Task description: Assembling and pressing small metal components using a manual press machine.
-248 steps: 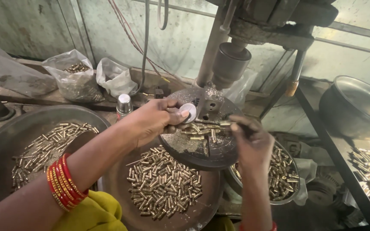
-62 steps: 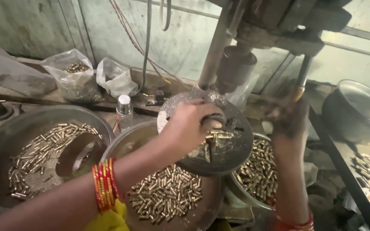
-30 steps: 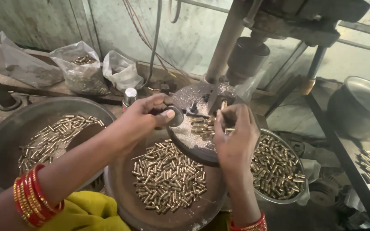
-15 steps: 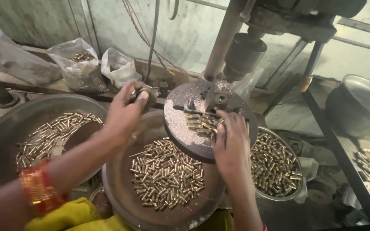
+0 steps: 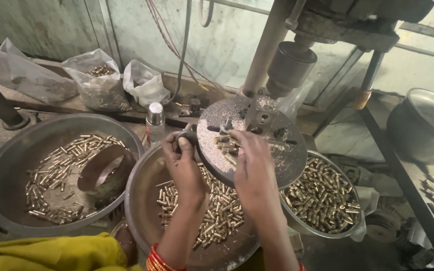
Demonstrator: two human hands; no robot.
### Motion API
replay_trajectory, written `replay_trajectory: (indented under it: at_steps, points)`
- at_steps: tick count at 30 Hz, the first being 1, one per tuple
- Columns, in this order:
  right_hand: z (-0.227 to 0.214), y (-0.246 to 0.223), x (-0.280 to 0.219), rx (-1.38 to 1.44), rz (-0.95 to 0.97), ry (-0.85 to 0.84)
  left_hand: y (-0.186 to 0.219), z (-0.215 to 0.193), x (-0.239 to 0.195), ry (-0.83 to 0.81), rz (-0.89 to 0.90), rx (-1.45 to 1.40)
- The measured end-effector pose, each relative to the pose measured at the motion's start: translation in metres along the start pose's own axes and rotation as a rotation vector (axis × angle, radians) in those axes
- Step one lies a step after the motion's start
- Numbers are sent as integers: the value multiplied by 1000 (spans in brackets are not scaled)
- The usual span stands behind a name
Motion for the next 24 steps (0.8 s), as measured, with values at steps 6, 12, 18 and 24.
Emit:
replay_trajectory:
  at_steps: [6, 12, 18, 24]
  points:
    - [-6, 4, 7, 90, -60, 17, 5, 10, -9, 7, -116, -309]
    - [-18, 27, 1, 462, 399, -15, 5, 9, -11, 17, -159, -336]
    - [-34, 14, -5, -52, 110, 22, 13, 11, -13, 38, -127, -344]
    - [-14, 32, 1, -28, 346, 3, 15, 13, -16, 63, -151, -319]
Point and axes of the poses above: each hand's wrist, its own x-axis towards the middle knuckle, its own z-axis out of the palm, y = z × x, the point moved 8 cm from there along x, towards the middle knuckle, and after that the axes turned 13 degrees about y, right-handed, at the moved point
